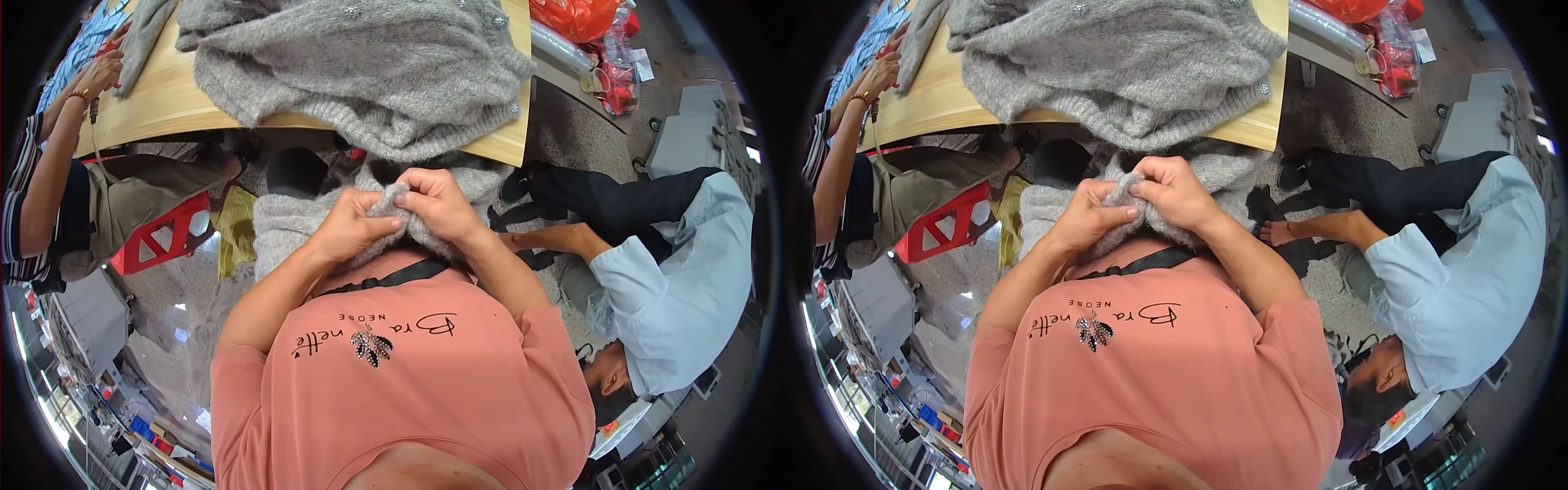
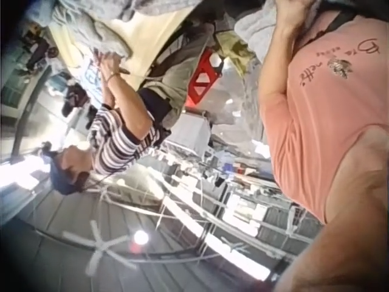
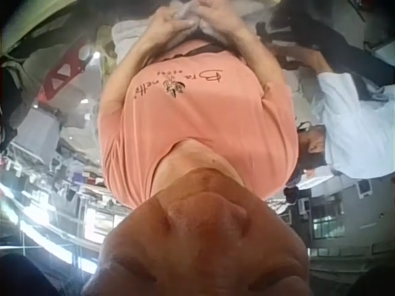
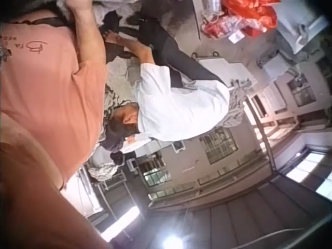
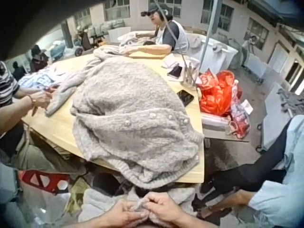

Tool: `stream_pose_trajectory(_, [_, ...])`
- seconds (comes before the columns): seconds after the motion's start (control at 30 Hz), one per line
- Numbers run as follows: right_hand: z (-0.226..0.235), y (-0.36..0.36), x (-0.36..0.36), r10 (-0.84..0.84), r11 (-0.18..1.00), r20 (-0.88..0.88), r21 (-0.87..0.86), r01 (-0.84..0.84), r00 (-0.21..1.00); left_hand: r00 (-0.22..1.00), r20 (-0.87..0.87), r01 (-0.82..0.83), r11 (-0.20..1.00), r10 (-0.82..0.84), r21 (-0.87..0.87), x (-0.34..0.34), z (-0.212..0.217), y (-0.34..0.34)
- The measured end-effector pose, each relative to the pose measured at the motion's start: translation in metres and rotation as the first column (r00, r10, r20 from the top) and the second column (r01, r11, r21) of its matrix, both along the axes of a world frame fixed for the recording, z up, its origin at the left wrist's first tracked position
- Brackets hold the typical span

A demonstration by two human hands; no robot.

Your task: Inspecting a grey knitted garment for quality control and loose threads.

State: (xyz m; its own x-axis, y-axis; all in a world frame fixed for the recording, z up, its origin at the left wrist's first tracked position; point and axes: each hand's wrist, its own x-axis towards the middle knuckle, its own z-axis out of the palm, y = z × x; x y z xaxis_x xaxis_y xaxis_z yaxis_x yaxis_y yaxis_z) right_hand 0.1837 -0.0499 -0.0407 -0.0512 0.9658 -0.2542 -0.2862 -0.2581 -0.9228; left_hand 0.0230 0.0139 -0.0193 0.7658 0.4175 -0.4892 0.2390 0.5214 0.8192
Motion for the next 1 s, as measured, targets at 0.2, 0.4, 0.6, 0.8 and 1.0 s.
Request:
stream_pose_trajectory(0.2, [0.006, 0.001, 0.005, 0.135, 0.975, 0.079, 0.165, -0.146, 0.988, 0.944, 0.155, -0.249, 0.937, 0.291, -0.245, -0.006, 0.003, -0.002])
stream_pose_trajectory(0.4, [0.008, -0.005, 0.006, 0.095, 0.993, -0.269, -0.043, -0.111, 0.958, 0.940, 0.108, -0.294, 0.928, 0.324, -0.227, -0.010, 0.004, -0.006])
stream_pose_trajectory(0.6, [0.007, -0.006, 0.004, 0.149, 0.984, -0.166, -0.075, -0.163, 0.975, 0.899, 0.091, -0.393, 0.879, 0.429, -0.271, -0.010, 0.002, -0.009])
stream_pose_trajectory(0.8, [0.013, -0.001, -0.003, 0.106, 0.992, 0.193, 0.046, -0.117, 0.975, 0.965, 0.027, -0.260, 0.966, 0.260, 0.010, -0.010, 0.002, -0.014])
stream_pose_trajectory(1.0, [0.008, -0.004, -0.004, -0.010, 0.988, -0.300, -0.149, -0.036, 0.954, 0.956, 0.131, -0.223, 0.940, 0.263, -0.256, -0.014, -0.001, -0.010])
